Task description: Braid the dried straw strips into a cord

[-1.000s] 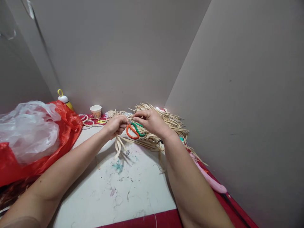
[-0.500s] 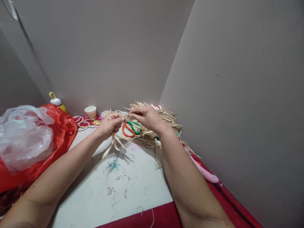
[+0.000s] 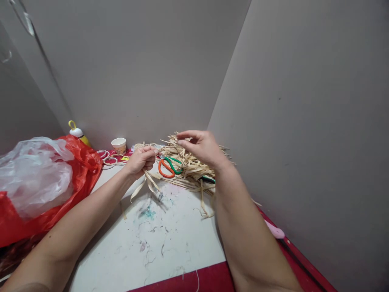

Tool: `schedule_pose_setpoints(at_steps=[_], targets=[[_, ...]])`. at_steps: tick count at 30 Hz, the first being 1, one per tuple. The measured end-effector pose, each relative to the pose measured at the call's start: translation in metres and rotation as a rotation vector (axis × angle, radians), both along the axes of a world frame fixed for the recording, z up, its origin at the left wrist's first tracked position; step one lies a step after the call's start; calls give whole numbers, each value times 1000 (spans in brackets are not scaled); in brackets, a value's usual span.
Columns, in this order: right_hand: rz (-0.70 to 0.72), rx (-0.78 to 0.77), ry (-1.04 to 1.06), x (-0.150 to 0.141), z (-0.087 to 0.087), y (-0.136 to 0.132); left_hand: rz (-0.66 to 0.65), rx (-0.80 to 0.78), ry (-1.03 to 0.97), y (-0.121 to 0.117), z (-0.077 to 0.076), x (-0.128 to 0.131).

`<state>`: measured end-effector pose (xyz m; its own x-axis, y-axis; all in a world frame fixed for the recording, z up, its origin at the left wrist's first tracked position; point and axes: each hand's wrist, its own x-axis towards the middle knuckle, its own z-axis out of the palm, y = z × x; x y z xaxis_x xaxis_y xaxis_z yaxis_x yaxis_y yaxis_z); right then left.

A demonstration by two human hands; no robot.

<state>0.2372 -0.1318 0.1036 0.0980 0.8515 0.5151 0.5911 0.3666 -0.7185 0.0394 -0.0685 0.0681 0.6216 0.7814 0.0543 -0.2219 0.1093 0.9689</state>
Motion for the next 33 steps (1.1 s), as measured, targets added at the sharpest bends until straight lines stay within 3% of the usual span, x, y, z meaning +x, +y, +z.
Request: schedule_pose_setpoints(at_steps=[4,14,24,28,33], targets=[[81,-36,-127,-7,-8,6,8,7,-18,0,2,-1],[209,-80,-64,-12,-14,12,30,21,-85,-3,2,-1],[445,-233,373,-19,-6,2,137,88,-115,-6,1,3],[545,-275,414,-21,-11,3,174,114,-103,-9,1,4],[514,-250,375,-36,-16,8,235,234,-32,-8,-4,7]])
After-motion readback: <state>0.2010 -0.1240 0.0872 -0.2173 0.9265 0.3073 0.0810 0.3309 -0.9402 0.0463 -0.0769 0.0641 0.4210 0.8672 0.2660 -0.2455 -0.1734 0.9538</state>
